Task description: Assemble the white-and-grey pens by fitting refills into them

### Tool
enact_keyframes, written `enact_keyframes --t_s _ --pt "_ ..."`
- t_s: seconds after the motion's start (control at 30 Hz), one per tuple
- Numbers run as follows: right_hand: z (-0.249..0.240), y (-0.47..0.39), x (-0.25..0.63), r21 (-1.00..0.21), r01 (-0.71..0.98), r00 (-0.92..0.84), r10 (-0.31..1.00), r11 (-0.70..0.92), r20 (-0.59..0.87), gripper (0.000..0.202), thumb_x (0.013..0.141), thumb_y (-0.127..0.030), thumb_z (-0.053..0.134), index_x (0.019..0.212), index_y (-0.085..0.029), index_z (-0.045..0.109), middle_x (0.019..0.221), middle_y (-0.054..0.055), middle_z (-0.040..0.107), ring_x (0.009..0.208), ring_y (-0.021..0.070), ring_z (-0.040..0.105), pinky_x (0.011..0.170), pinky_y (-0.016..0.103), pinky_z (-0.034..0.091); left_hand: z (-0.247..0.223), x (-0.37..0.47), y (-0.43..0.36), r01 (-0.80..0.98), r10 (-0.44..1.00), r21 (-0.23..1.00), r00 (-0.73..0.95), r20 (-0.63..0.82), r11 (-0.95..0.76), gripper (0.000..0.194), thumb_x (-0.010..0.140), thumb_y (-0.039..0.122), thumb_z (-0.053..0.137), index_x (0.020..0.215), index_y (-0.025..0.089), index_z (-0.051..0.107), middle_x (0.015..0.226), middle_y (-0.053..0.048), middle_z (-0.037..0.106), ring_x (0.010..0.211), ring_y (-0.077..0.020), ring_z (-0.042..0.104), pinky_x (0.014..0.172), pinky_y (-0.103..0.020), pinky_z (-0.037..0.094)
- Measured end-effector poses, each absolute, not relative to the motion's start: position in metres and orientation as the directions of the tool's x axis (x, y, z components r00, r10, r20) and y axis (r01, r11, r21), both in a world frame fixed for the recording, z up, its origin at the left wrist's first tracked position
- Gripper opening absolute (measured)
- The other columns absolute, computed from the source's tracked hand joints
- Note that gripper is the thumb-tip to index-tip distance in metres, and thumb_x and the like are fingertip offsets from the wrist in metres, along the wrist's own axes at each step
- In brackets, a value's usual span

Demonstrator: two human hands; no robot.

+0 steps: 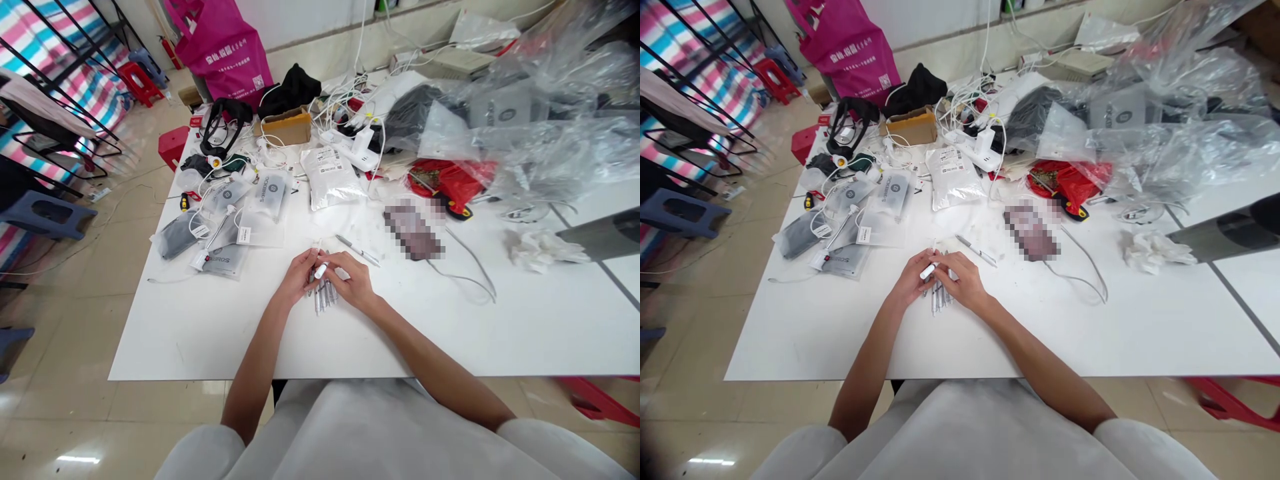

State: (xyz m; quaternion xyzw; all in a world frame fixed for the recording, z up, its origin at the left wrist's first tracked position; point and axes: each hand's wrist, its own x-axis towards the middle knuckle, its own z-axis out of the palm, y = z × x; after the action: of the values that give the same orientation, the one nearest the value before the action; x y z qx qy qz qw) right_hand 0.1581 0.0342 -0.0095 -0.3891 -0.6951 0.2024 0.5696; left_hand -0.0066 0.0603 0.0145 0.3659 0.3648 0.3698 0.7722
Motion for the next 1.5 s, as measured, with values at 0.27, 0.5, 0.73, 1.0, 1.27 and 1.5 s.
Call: enact_keyframes --t_s 0.27,0.5,0.73,1.0,1.27,1.5 --pt "-0.019 0.03 0.156 -0.799 0.287 -0.047 0.841 0.528 0.539 0.015 0.107 -0.032 0.064 0.119 -0.03 0.072 0.085 0.0 0.079 0.063 0.0184 0.072 0.078 0.042 0.065 0.014 -0.005 0.059 -0.281 0.82 0.832 0.482 -0.308 0.478 0.052 0.09 0.066 0.079 0.098 0.017 0.067 0.07 0.002 0.058 0.053 -0.0083 0.054 0.035 -0.018 0.025" --pt "-0.018 0.031 0.154 -0.803 0.282 -0.054 0.845 0.525 0.533 0.011 0.107 -0.037 0.066 0.113 -0.03 0.072 0.08 0.0 0.075 0.063 0.0183 0.07 0.073 0.041 0.064 0.014 -0.005 0.059 -0.287 0.816 0.832 0.499 -0.294 0.475 0.05 0.093 0.065 0.077 0.099 0.017 0.067 0.066 0.003 0.055 0.054 -0.0094 0.056 0.036 -0.017 0.026" --pt "-0.022 0.032 0.154 -0.728 0.371 -0.083 0.801 0.577 0.593 0.012 0.106 -0.036 0.065 0.114 -0.031 0.072 0.074 0.0 0.075 0.073 0.0232 0.069 0.076 0.046 0.063 0.012 -0.005 0.058 -0.282 0.807 0.828 0.508 -0.3 0.485 0.05 0.095 0.065 0.074 0.101 0.016 0.067 0.067 0.002 0.057 0.051 -0.0087 0.054 0.035 -0.017 0.027" --pt "-0.019 0.033 0.153 -0.666 0.358 -0.132 0.741 0.655 0.658 0.015 0.107 -0.028 0.064 0.12 -0.032 0.069 0.071 -0.004 0.076 0.063 0.0216 0.064 0.077 0.046 0.058 0.011 -0.005 0.059 -0.287 0.811 0.82 0.491 -0.318 0.495 0.052 0.093 0.066 0.076 0.104 0.016 0.068 0.065 0.004 0.051 0.05 -0.0083 0.052 0.035 -0.017 0.03" --pt "-0.019 0.034 0.153 -0.643 0.358 -0.144 0.72 0.677 0.678 0.014 0.106 -0.024 0.066 0.118 -0.03 0.067 0.078 -0.002 0.078 0.066 0.0207 0.065 0.077 0.045 0.058 0.015 -0.005 0.059 -0.302 0.816 0.809 0.475 -0.33 0.504 0.055 0.089 0.067 0.081 0.103 0.016 0.068 0.06 0.006 0.051 0.048 -0.0097 0.055 0.034 -0.017 0.029" --pt "-0.017 0.033 0.153 -0.623 0.368 -0.164 0.708 0.69 0.687 0.015 0.105 -0.022 0.067 0.119 -0.028 0.066 0.092 0.004 0.082 0.073 0.0215 0.069 0.079 0.046 0.058 0.021 -0.005 0.059 -0.319 0.829 0.801 0.438 -0.349 0.506 0.054 0.086 0.065 0.084 0.101 0.016 0.066 0.062 0.004 0.057 0.05 -0.0107 0.06 0.033 -0.016 0.028"
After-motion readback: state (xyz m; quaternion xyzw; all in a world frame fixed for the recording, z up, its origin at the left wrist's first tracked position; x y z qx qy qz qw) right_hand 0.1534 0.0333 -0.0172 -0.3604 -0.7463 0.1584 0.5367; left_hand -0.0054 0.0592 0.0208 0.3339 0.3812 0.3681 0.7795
